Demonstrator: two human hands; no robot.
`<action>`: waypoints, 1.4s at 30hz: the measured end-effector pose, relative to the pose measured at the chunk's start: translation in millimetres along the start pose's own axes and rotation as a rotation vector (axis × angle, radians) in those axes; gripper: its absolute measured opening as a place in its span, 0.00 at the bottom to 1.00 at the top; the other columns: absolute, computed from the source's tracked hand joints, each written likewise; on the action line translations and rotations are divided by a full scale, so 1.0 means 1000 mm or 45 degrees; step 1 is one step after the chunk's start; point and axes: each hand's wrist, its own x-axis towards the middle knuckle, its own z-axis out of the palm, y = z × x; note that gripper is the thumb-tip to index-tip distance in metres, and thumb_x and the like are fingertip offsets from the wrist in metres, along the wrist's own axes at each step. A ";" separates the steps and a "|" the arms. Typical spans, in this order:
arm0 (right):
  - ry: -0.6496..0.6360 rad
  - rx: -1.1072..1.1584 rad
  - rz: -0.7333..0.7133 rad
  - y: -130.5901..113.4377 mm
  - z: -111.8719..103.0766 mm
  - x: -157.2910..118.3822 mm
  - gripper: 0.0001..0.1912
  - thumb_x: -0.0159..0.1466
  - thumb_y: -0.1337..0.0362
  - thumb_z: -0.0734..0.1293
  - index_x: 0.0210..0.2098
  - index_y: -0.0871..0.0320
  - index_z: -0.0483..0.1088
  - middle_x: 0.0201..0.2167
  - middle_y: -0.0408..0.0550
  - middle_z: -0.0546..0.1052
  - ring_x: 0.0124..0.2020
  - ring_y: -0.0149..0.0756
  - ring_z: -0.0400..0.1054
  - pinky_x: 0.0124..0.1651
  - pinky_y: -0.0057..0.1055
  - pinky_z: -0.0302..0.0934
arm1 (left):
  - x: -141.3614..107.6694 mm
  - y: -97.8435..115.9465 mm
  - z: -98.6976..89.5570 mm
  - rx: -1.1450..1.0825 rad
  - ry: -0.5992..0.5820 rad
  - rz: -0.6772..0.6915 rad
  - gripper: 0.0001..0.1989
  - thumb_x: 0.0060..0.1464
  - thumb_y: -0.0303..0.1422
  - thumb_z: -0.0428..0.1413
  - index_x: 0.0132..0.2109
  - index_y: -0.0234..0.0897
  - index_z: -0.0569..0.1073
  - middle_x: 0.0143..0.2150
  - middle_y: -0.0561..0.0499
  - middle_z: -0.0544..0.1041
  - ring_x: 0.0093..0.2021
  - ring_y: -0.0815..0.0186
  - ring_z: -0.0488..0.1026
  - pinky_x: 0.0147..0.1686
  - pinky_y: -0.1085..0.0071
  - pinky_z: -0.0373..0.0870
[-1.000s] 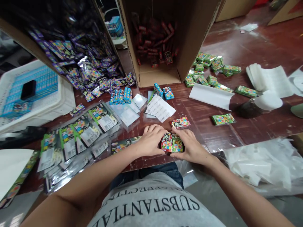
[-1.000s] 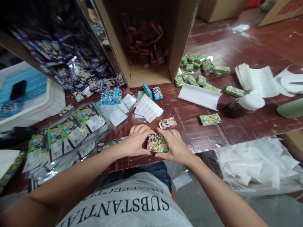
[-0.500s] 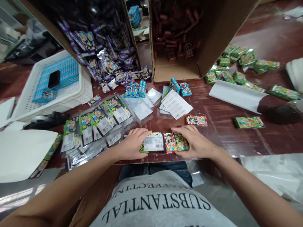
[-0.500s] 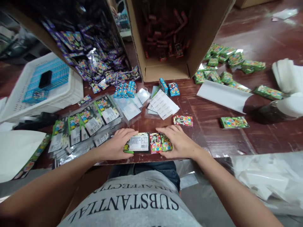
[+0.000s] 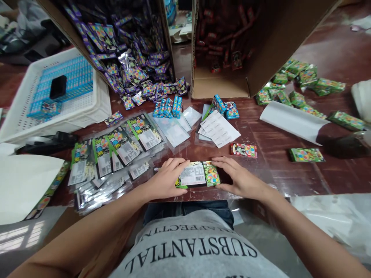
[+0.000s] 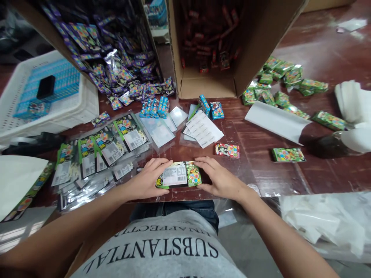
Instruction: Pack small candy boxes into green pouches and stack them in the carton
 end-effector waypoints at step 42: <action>0.589 0.881 0.444 -0.047 0.047 0.099 0.09 0.66 0.56 0.69 0.45 0.51 0.75 0.48 0.48 0.79 0.51 0.42 0.73 0.58 0.46 0.67 | 0.003 -0.024 -0.026 -0.981 0.717 -0.341 0.10 0.64 0.39 0.55 0.44 0.38 0.77 0.50 0.45 0.80 0.52 0.59 0.76 0.57 0.58 0.70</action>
